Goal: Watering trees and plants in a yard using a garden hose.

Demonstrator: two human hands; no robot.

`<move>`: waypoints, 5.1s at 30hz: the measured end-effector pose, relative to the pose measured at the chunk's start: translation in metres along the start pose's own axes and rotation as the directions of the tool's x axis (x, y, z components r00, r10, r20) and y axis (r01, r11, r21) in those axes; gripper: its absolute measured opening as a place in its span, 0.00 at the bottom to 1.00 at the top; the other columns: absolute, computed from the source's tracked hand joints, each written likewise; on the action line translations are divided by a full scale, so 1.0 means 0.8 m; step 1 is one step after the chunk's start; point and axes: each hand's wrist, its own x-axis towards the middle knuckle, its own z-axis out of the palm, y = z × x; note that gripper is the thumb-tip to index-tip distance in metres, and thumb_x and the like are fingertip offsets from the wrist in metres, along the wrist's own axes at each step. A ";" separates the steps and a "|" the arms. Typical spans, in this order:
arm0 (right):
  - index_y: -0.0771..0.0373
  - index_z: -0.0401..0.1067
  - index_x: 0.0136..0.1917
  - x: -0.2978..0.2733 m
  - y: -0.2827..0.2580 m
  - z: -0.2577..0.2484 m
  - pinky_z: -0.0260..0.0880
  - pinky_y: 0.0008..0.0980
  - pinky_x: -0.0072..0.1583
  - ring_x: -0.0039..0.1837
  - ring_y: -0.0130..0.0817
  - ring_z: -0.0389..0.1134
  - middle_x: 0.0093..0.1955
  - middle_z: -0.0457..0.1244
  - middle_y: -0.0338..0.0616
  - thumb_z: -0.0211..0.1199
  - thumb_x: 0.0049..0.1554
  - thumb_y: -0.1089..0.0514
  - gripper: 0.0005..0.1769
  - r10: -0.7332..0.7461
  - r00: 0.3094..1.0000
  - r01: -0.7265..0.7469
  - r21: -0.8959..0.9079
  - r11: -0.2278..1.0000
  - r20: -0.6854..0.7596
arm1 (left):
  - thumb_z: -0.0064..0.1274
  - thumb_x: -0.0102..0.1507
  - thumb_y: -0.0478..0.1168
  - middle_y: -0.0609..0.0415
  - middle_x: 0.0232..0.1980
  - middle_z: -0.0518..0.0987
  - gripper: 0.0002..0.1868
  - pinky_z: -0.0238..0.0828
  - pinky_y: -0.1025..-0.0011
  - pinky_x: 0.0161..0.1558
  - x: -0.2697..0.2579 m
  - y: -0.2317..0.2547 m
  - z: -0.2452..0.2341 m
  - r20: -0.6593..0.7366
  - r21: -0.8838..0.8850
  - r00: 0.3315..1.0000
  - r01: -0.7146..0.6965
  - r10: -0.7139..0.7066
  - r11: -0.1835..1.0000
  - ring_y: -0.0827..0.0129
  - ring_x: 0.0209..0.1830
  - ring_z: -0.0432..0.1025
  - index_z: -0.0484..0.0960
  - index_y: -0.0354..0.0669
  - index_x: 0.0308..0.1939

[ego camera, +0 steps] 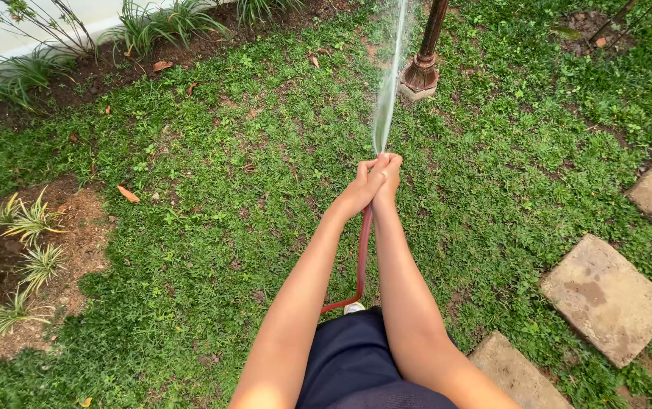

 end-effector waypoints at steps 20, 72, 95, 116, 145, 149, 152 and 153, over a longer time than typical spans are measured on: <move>0.56 0.61 0.47 0.242 -0.007 0.097 0.56 0.38 0.35 0.34 0.34 0.56 0.35 0.55 0.38 0.52 0.64 0.39 0.19 0.193 0.943 -0.305 0.475 0.826 0.270 | 0.38 0.58 0.70 0.34 0.54 0.81 0.43 0.80 0.57 0.45 0.124 0.139 -0.084 -0.106 0.101 0.980 0.179 -0.168 0.979 0.48 0.42 0.83 0.56 0.50 0.69; 0.59 0.57 0.56 0.549 -0.053 0.281 0.59 0.29 0.33 0.34 0.22 0.57 0.40 0.55 0.36 0.48 0.69 0.45 0.15 -0.032 0.998 0.017 0.232 0.973 0.061 | 0.50 0.59 0.65 0.37 0.61 0.74 0.45 0.71 0.59 0.58 0.555 0.070 -0.252 -0.027 -0.106 0.996 0.077 -0.080 0.991 0.54 0.60 0.75 0.53 0.43 0.70; 0.59 0.60 0.46 0.712 -0.043 0.257 0.53 0.32 0.30 0.31 0.27 0.56 0.33 0.55 0.36 0.47 0.67 0.47 0.15 0.064 0.998 -0.060 0.189 0.980 -0.012 | 0.49 0.60 0.62 0.32 0.60 0.76 0.43 0.78 0.59 0.51 0.696 0.082 -0.211 -0.001 -0.043 0.997 0.074 -0.074 0.996 0.51 0.55 0.78 0.53 0.42 0.70; 0.57 0.60 0.49 0.734 -0.050 0.260 0.50 0.28 0.29 0.28 0.22 0.53 0.30 0.53 0.33 0.50 0.66 0.45 0.14 0.021 0.999 -0.013 0.171 0.985 -0.045 | 0.50 0.64 0.59 0.32 0.63 0.75 0.40 0.71 0.58 0.59 0.732 0.066 -0.206 -0.002 -0.078 0.999 -0.047 0.047 0.996 0.51 0.61 0.75 0.53 0.42 0.71; 0.58 0.59 0.51 0.766 -0.004 0.281 0.53 0.25 0.27 0.27 0.22 0.53 0.32 0.54 0.35 0.48 0.67 0.50 0.11 -0.012 0.999 0.004 0.224 0.975 0.033 | 0.51 0.64 0.58 0.30 0.65 0.74 0.39 0.69 0.58 0.63 0.732 0.055 -0.219 -0.108 -0.031 0.991 -0.083 0.079 0.996 0.48 0.64 0.74 0.55 0.40 0.69; 0.60 0.59 0.51 0.749 -0.006 0.300 0.55 0.29 0.30 0.30 0.24 0.55 0.33 0.55 0.36 0.48 0.68 0.48 0.13 0.003 0.997 -0.017 0.170 0.985 0.082 | 0.50 0.63 0.59 0.31 0.62 0.76 0.39 0.71 0.57 0.60 0.718 0.049 -0.237 -0.152 0.011 0.988 0.000 0.001 1.000 0.48 0.59 0.76 0.55 0.41 0.69; 0.60 0.60 0.51 0.722 0.006 0.325 0.58 0.31 0.32 0.32 0.25 0.56 0.35 0.56 0.37 0.49 0.68 0.47 0.15 0.030 0.989 -0.048 0.125 0.991 0.143 | 0.49 0.61 0.59 0.33 0.60 0.76 0.40 0.76 0.55 0.51 0.683 0.069 -0.259 -0.184 -0.029 0.977 0.100 -0.103 0.995 0.47 0.51 0.78 0.54 0.43 0.69; 0.61 0.60 0.51 0.720 0.007 0.333 0.59 0.33 0.33 0.34 0.26 0.57 0.36 0.56 0.37 0.49 0.68 0.46 0.15 0.031 0.986 -0.048 0.105 0.993 0.165 | 0.48 0.60 0.59 0.35 0.58 0.78 0.40 0.80 0.54 0.44 0.674 0.085 -0.267 -0.189 -0.055 0.967 0.163 -0.171 0.985 0.47 0.45 0.80 0.54 0.45 0.69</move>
